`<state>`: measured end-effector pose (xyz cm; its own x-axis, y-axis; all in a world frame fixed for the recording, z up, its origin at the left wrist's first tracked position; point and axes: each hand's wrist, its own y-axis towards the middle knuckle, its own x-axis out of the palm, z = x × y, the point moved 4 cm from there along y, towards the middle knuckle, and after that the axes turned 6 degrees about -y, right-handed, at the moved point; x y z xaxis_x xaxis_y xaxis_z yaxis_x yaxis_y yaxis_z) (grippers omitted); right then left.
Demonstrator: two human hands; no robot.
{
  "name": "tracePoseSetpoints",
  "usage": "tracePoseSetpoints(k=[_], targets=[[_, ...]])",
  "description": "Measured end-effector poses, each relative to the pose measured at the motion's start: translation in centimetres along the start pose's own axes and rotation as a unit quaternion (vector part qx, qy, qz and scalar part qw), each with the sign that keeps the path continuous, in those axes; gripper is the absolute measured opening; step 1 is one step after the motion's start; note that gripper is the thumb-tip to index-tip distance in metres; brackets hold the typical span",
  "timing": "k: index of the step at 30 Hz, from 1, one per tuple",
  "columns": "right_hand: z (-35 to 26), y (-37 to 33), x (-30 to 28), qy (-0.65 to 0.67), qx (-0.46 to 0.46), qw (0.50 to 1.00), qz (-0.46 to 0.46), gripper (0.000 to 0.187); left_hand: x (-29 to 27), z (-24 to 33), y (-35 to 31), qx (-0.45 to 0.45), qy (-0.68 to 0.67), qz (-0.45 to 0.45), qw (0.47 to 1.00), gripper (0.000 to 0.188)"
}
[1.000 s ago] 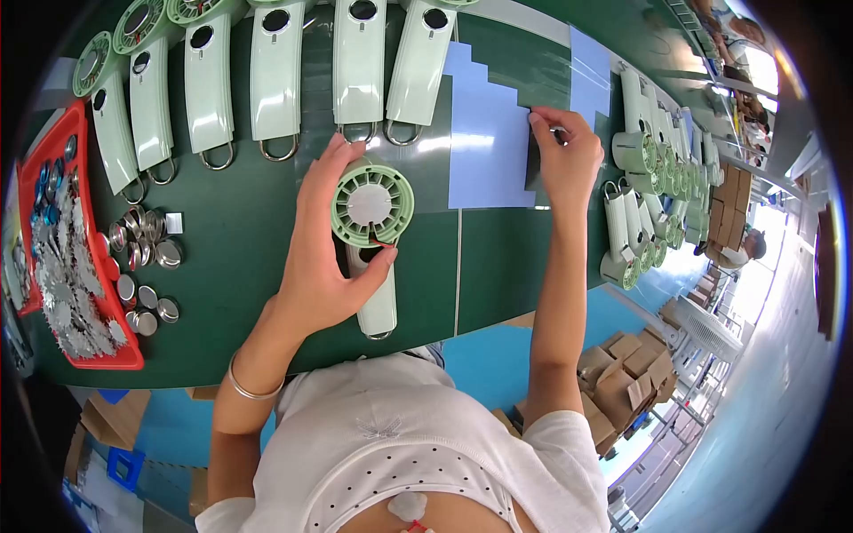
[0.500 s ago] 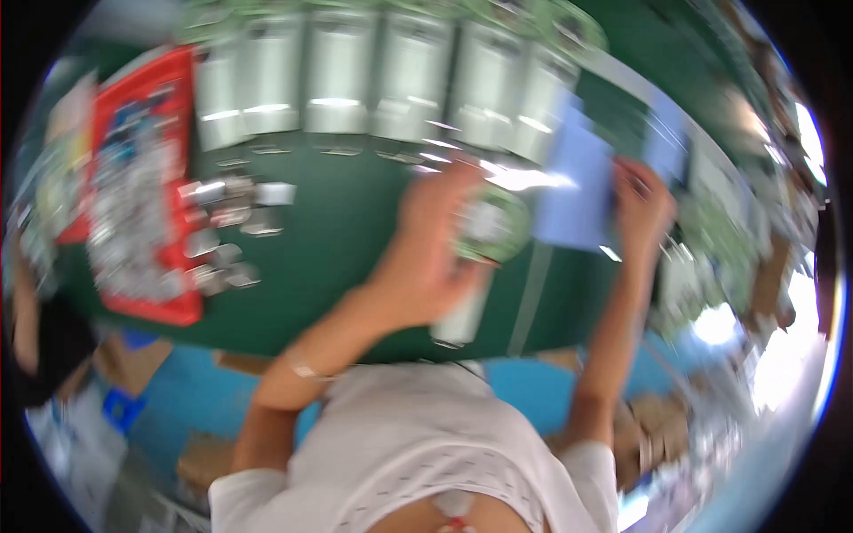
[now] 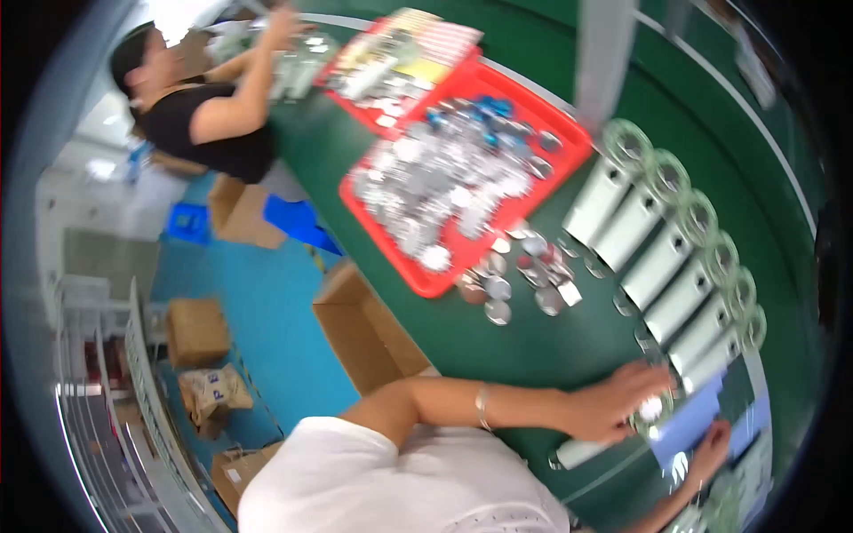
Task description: The person assembles portable hand fans by hand on a production line, attaching plastic components, circular covers, and adhesive labels to each fan.
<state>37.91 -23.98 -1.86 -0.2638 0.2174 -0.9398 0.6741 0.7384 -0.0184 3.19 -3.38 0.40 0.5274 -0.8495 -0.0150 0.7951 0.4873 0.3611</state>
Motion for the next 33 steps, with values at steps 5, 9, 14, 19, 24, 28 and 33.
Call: tracePoseSetpoints(k=[5,9,14,19,24,28,33], targets=[[-12.7,-1.1,2.1,-0.125,-0.011,0.979,0.159,0.018,-3.0,0.6,0.2,-0.073,0.055,0.001,0.996,0.082],[-14.5,-1.8,1.2,-0.028,-0.002,0.982,0.188,0.013,-3.0,0.9,0.5,-0.077,0.047,-0.029,0.995,0.080],[-14.5,-2.3,0.1,0.117,0.089,0.972,0.182,0.021,-2.7,0.9,0.2,-0.085,0.028,-0.048,0.995,0.081],[-12.9,-2.3,-0.4,0.222,0.099,0.963,0.117,0.036,-2.9,1.0,0.4,-0.066,0.025,-0.051,0.996,0.081],[-13.9,-2.5,-1.8,0.375,0.147,0.911,0.085,0.040,-2.9,0.9,0.4,-0.063,0.021,-0.044,0.997,0.080],[-19.3,-4.4,-2.7,0.391,0.144,0.909,0.025,0.040,-3.2,1.1,0.6,-0.067,0.027,-0.037,0.997,0.079],[-26.4,-6.3,-1.0,0.468,0.136,0.871,-0.068,0.037,-3.2,1.0,0.4,-0.052,0.012,-0.023,0.998,0.081]])
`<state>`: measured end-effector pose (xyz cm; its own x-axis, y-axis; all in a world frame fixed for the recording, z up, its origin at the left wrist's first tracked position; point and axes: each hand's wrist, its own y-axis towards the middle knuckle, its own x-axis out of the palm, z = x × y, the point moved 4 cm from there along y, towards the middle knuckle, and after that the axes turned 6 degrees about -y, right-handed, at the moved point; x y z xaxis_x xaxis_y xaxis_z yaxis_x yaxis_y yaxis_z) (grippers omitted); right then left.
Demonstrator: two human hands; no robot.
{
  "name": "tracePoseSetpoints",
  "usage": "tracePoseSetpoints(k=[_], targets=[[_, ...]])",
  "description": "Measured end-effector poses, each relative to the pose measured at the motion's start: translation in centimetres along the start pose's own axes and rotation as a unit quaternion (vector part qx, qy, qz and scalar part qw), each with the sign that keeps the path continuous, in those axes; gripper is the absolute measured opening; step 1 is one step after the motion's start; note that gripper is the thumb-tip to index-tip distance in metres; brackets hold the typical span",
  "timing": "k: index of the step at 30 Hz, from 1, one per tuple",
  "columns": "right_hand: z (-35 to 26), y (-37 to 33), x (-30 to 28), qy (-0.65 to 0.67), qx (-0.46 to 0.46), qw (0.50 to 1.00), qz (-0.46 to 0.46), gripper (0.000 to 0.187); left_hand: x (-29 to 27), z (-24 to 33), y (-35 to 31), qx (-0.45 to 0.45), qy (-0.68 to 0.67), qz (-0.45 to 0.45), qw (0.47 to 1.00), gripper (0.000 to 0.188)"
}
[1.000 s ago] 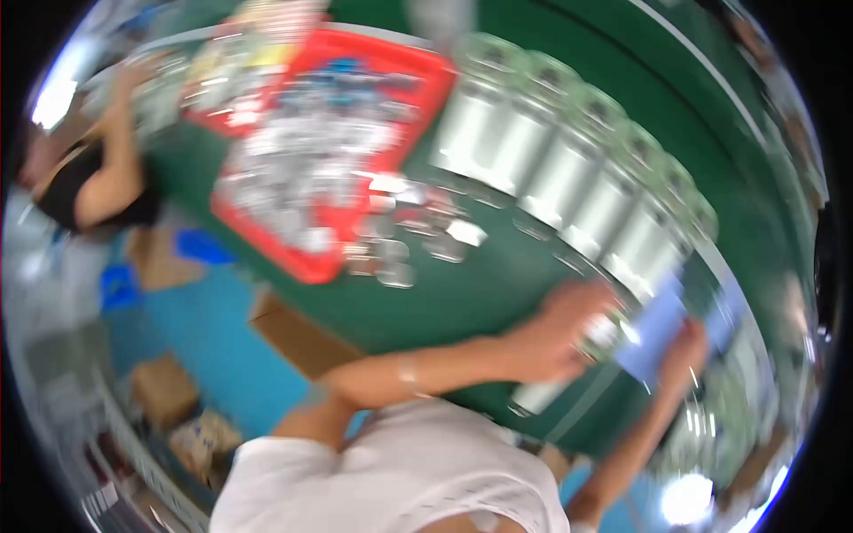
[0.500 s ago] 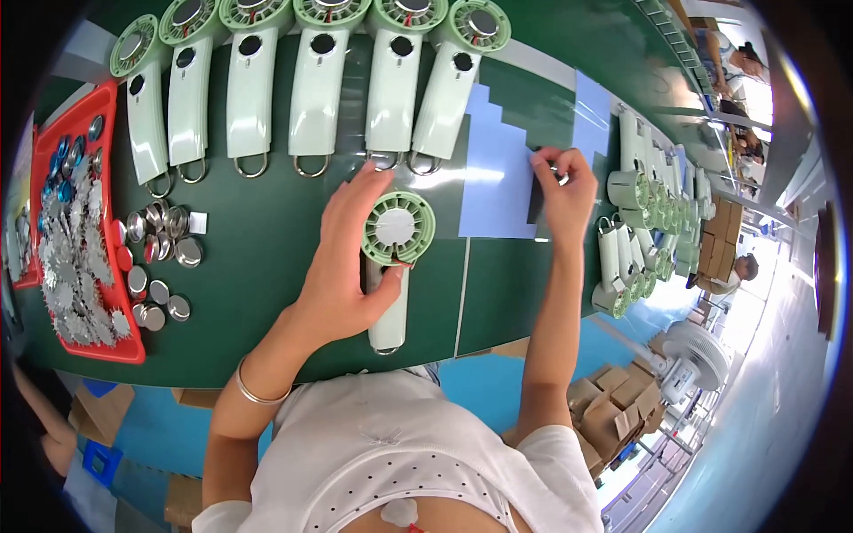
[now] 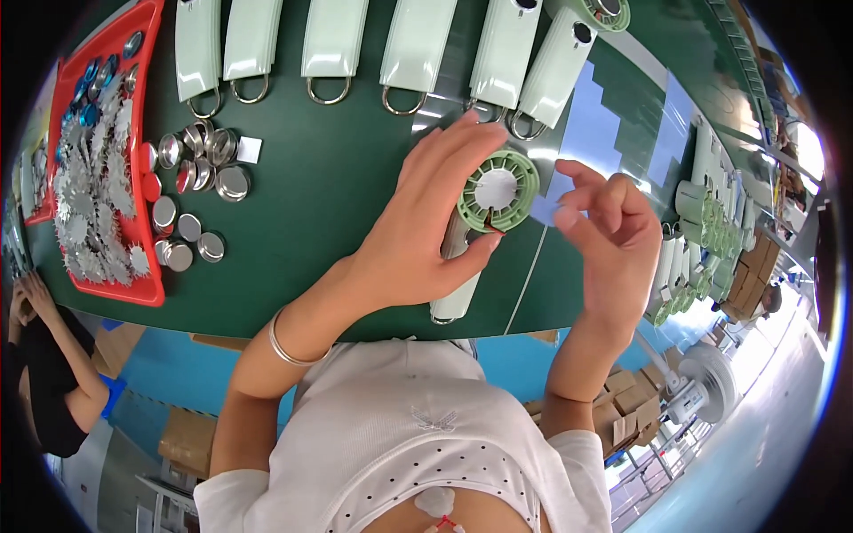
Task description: The person assembles portable hand fans by hand on a production line, attaching plastic components, circular covers, and adhesive labels to each fan.
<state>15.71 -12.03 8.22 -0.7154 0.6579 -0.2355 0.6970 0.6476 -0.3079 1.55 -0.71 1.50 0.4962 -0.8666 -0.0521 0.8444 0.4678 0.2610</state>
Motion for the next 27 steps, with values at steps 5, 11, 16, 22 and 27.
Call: tracePoseSetpoints(k=[5,11,16,22,27], targets=[[-0.4,-0.4,2.5,-0.053,-0.029,0.998,-0.016,0.041,0.1,-0.3,-0.1,-0.001,-0.014,0.007,1.000,0.082],[-0.1,-0.4,3.6,-0.058,-0.043,0.997,0.019,0.034,0.1,-0.3,-0.1,0.002,-0.009,0.013,1.000,0.081],[-0.1,-0.3,4.1,-0.080,-0.068,0.994,0.011,0.035,0.2,-0.3,-0.1,0.008,-0.016,0.029,0.999,0.080],[0.1,-0.4,4.1,-0.114,-0.090,0.989,0.040,0.036,0.1,-0.3,-0.1,0.003,0.006,0.012,1.000,0.082],[0.2,-0.3,3.9,-0.132,-0.107,0.984,0.054,0.034,0.0,-0.2,-0.1,-0.001,0.011,0.008,1.000,0.082]])
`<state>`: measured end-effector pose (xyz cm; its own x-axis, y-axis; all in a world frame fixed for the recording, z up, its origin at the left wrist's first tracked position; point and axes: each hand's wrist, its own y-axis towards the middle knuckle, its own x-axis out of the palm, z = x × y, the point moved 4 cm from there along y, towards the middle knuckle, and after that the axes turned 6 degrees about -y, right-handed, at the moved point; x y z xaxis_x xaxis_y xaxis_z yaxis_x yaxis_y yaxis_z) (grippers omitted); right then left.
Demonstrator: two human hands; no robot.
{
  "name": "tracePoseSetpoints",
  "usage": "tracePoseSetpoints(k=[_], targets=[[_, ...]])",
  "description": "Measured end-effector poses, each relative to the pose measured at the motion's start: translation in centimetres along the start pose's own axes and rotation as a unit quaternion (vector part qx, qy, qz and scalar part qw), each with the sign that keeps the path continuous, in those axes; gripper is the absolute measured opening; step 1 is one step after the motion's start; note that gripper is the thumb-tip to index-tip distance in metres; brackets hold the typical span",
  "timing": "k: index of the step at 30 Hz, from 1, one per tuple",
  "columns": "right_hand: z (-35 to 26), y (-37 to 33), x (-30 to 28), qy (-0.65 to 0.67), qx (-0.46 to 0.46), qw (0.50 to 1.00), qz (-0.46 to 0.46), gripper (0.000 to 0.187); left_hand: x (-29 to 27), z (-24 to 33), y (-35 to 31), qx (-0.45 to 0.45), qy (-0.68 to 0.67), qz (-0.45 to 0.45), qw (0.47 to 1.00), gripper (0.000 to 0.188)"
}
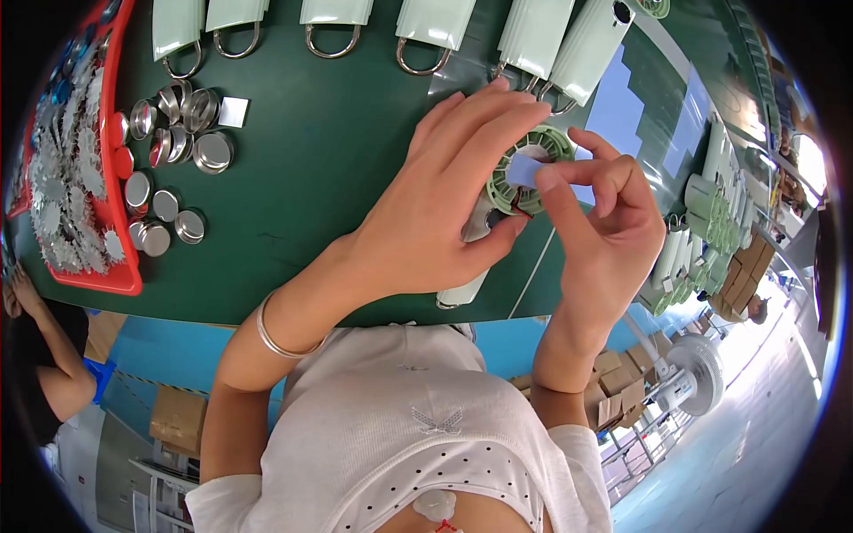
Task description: The person assembles portable hand fans by hand on a production line, attaching plastic components, circular covers, and adhesive labels to each fan.
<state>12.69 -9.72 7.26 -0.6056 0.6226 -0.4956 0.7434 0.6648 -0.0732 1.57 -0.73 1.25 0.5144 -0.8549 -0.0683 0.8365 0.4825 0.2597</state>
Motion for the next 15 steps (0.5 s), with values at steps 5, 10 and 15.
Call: tracePoseSetpoints(k=[5,10,15], targets=[[0.03,0.01,-0.19,-0.008,0.008,1.000,-0.003,0.040,0.02,0.06,0.09,-0.003,-0.002,-0.003,1.000,0.082],[0.11,-0.06,-0.19,-0.002,0.011,1.000,-0.002,0.040,0.03,0.02,0.05,-0.003,-0.001,-0.003,1.000,0.081],[0.22,-0.13,-0.06,0.005,-0.001,1.000,0.006,0.033,0.06,-0.02,0.00,-0.002,0.001,-0.003,1.000,0.081]])
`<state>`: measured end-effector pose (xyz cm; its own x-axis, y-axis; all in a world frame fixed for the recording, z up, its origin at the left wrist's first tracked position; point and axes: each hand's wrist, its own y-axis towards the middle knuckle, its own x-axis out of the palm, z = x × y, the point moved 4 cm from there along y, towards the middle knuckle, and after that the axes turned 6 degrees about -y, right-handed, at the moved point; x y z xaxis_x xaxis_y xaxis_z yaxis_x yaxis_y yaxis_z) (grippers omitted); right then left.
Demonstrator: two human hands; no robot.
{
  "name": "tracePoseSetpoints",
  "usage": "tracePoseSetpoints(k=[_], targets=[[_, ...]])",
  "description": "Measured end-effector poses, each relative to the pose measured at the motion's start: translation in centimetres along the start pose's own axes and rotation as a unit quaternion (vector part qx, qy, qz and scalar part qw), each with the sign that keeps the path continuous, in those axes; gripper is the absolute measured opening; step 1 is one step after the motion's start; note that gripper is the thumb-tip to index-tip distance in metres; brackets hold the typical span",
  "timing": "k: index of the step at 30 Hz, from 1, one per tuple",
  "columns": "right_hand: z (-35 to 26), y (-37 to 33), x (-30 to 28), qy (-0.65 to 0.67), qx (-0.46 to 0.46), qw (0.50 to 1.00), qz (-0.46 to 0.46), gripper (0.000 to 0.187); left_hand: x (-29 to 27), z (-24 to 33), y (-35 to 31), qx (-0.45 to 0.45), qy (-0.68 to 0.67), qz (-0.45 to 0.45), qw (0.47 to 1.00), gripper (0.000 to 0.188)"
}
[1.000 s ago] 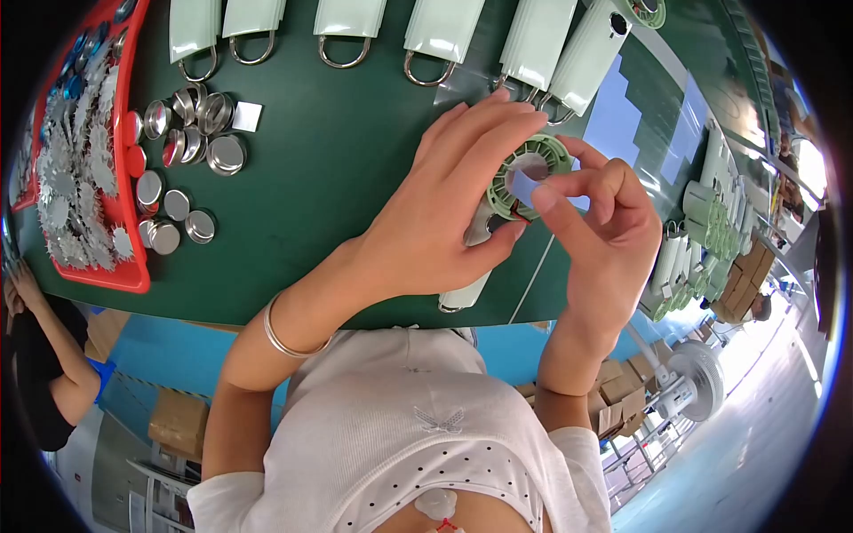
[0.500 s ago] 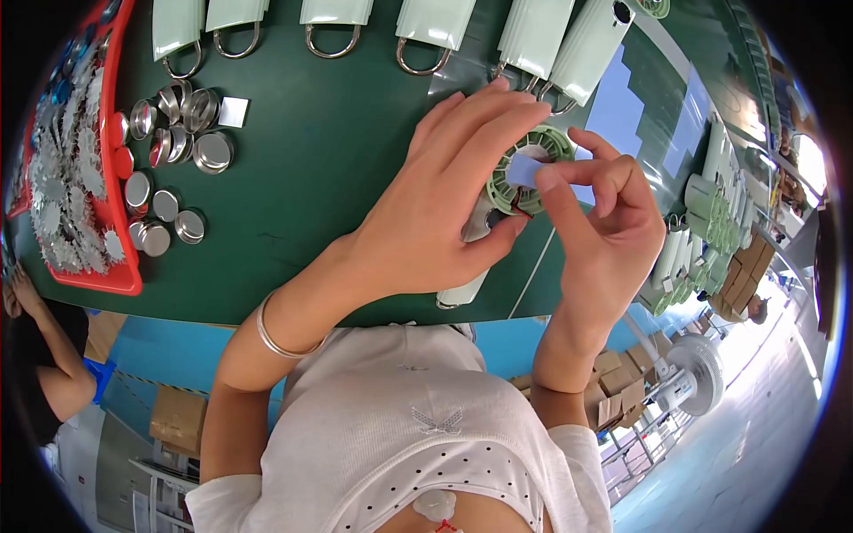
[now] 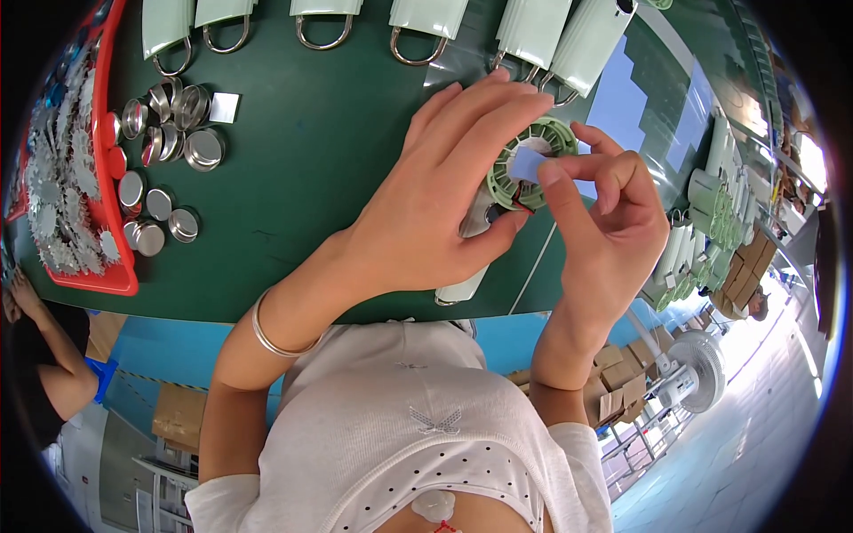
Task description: The person assembles portable hand fans by hand on a production line, attaching plastic components, circular covers, and adhesive labels to each fan.
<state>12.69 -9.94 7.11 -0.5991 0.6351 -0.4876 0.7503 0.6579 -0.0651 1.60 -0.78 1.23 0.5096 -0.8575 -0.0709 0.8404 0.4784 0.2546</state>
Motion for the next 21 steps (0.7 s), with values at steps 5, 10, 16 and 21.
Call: tracePoseSetpoints(k=[5,10,16,21], targets=[[0.12,-0.14,0.05,0.017,-0.002,1.000,0.006,0.032,0.06,-0.04,-0.03,0.003,0.002,-0.001,1.000,0.081],[0.30,-0.13,0.02,0.024,-0.005,1.000,0.008,0.032,0.09,-0.05,0.01,0.004,0.003,0.000,1.000,0.081],[0.43,-0.18,0.04,0.038,-0.007,0.999,0.010,0.031,0.09,-0.08,0.04,0.004,0.004,0.000,1.000,0.081],[0.54,-0.17,0.05,0.037,-0.018,0.999,0.008,0.030,0.08,-0.07,0.06,0.003,0.011,-0.001,1.000,0.081]])
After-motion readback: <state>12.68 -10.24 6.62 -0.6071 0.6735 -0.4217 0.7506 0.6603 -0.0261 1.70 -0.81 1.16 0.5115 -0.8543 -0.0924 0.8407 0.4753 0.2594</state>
